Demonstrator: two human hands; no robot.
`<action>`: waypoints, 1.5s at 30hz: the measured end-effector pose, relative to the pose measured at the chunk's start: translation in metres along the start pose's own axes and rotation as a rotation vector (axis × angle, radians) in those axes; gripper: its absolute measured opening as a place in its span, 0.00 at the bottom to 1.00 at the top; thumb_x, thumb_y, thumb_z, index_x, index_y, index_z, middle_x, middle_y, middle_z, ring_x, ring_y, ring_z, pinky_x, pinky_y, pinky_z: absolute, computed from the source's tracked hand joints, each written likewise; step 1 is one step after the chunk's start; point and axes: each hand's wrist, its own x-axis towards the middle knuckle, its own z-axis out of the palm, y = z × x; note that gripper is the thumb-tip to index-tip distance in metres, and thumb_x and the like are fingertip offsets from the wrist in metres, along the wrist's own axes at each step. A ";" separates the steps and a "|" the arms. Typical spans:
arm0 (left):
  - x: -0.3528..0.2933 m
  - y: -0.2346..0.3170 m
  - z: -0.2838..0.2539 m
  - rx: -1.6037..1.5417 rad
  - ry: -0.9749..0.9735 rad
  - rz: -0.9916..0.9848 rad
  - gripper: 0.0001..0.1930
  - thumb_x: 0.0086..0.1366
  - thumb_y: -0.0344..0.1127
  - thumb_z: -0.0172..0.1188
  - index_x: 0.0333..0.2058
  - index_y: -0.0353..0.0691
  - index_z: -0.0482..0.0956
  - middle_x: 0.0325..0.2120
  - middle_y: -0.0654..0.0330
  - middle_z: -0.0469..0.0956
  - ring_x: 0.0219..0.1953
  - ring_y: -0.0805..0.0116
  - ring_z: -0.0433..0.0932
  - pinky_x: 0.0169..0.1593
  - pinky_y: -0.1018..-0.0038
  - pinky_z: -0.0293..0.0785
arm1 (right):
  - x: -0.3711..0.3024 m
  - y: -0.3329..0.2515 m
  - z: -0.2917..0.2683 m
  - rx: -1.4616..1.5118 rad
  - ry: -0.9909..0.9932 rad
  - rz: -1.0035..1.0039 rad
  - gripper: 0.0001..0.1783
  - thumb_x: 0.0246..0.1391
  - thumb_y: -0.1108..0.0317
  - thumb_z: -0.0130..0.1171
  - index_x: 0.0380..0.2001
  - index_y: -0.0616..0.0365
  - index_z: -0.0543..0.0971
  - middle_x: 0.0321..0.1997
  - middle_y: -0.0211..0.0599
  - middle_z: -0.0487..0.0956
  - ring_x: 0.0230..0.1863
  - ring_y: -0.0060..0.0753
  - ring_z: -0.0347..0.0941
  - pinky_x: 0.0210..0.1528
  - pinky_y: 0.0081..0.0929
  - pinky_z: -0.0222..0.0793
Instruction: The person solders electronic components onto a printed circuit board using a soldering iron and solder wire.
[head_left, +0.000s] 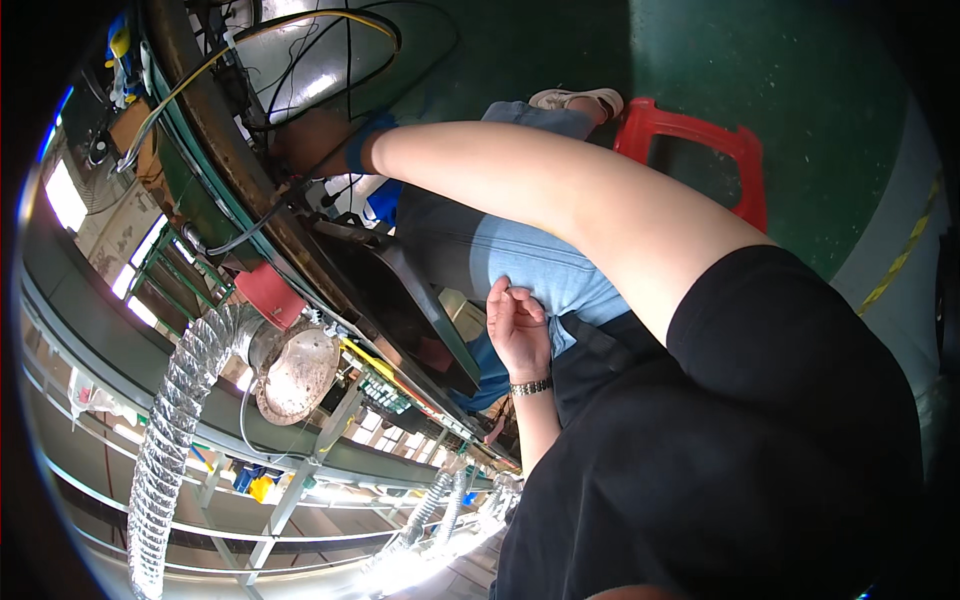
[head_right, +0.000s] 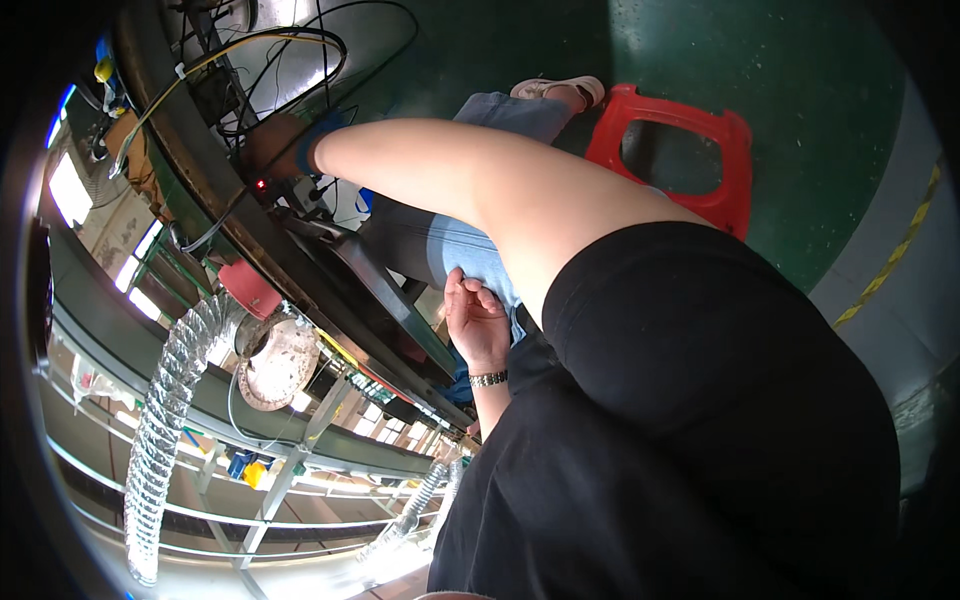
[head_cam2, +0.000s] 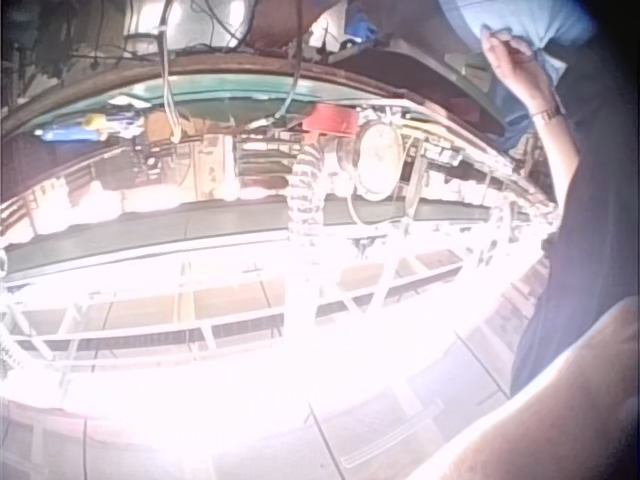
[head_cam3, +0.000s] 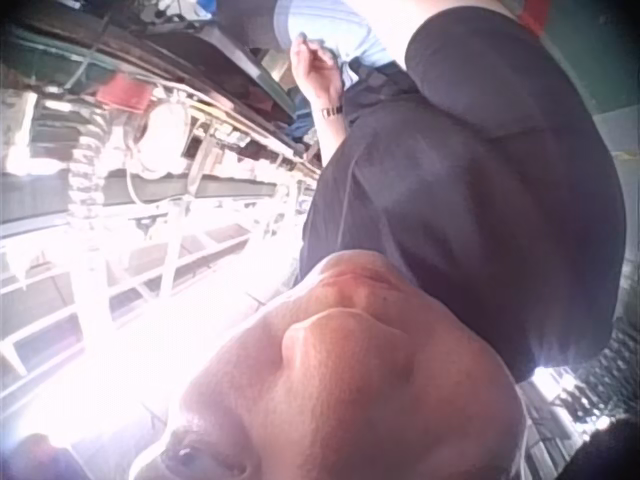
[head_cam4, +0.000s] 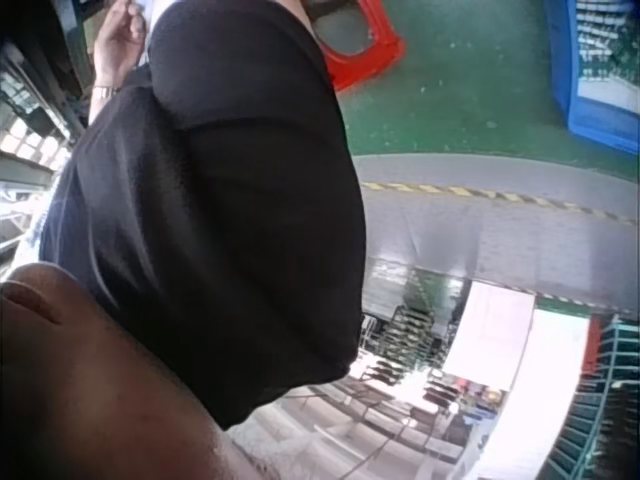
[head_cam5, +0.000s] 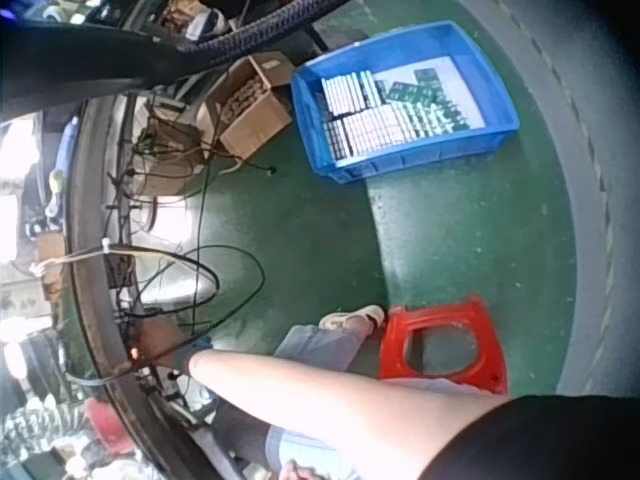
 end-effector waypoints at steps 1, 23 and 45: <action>0.001 -0.001 0.000 -0.001 -0.001 -0.002 0.13 0.68 0.33 0.48 0.49 0.37 0.69 0.32 0.57 0.78 0.25 0.72 0.73 0.30 0.79 0.71 | 0.002 0.001 0.000 -0.020 -0.035 0.020 0.14 0.45 0.63 0.54 0.36 0.48 0.81 0.35 0.44 0.79 0.38 0.51 0.76 0.41 0.42 0.72; 0.005 -0.002 0.000 -0.016 0.057 -0.005 0.10 0.67 0.31 0.49 0.44 0.38 0.72 0.29 0.58 0.78 0.20 0.73 0.72 0.23 0.82 0.69 | -0.013 -0.005 -0.008 0.054 0.033 0.067 0.11 0.53 0.62 0.50 0.33 0.52 0.81 0.37 0.43 0.79 0.39 0.49 0.75 0.42 0.41 0.71; 0.014 -0.006 -0.005 -0.136 -0.014 0.007 0.09 0.67 0.31 0.49 0.42 0.34 0.75 0.28 0.55 0.79 0.18 0.70 0.75 0.20 0.80 0.69 | -0.070 0.002 -0.040 -0.131 0.150 0.054 0.15 0.59 0.62 0.49 0.45 0.58 0.73 0.43 0.53 0.75 0.46 0.55 0.71 0.46 0.45 0.67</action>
